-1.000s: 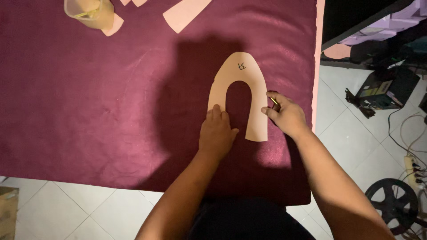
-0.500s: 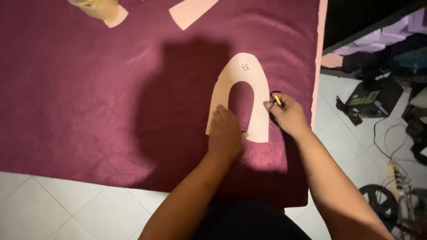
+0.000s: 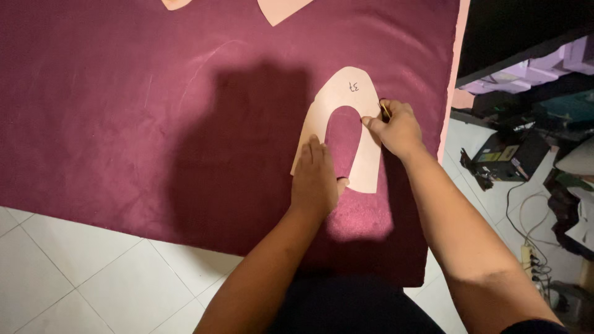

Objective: The person places a U-shaped paper pattern on a large piece of maroon fabric and traces its outline with a pencil. They repeat this process with another pattern, repositioning and tracing each one carefully.

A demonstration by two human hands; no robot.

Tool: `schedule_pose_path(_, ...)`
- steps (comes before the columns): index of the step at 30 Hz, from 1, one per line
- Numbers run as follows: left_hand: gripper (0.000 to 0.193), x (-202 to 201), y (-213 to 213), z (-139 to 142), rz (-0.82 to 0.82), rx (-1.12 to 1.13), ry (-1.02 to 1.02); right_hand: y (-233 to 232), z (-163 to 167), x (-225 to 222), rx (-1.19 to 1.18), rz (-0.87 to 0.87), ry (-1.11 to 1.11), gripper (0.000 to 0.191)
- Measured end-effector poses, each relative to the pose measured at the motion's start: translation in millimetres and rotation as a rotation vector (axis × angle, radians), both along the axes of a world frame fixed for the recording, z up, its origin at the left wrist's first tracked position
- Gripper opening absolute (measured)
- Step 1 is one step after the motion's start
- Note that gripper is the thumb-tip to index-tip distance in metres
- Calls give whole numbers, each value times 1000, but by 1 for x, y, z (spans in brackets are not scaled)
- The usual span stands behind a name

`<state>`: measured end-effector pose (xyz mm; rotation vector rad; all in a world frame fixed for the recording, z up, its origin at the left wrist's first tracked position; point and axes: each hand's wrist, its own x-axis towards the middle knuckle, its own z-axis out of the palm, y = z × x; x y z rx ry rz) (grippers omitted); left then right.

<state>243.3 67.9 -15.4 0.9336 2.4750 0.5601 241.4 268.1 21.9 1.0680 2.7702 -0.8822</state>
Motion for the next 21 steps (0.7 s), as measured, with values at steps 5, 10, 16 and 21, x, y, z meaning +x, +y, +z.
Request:
schedule_pose_path(5, 97, 5, -3, -3, 1, 16, 78, -5, 5, -1, 65, 30, -27, 64)
schedule_pose_path(10, 99, 4, -3, -3, -39, -57, 45, -2, 6, 1, -19, 16, 42, 55)
schedule_pose_path(16, 100, 5, -1, -10, -68, -78, 46, 2, -1, 2, -158, -62, 133, 36)
schedule_pose_path(21, 85, 18, 22, -31, 39, -111, 51, -14, 0, -2, 90, 243, 405, 27)
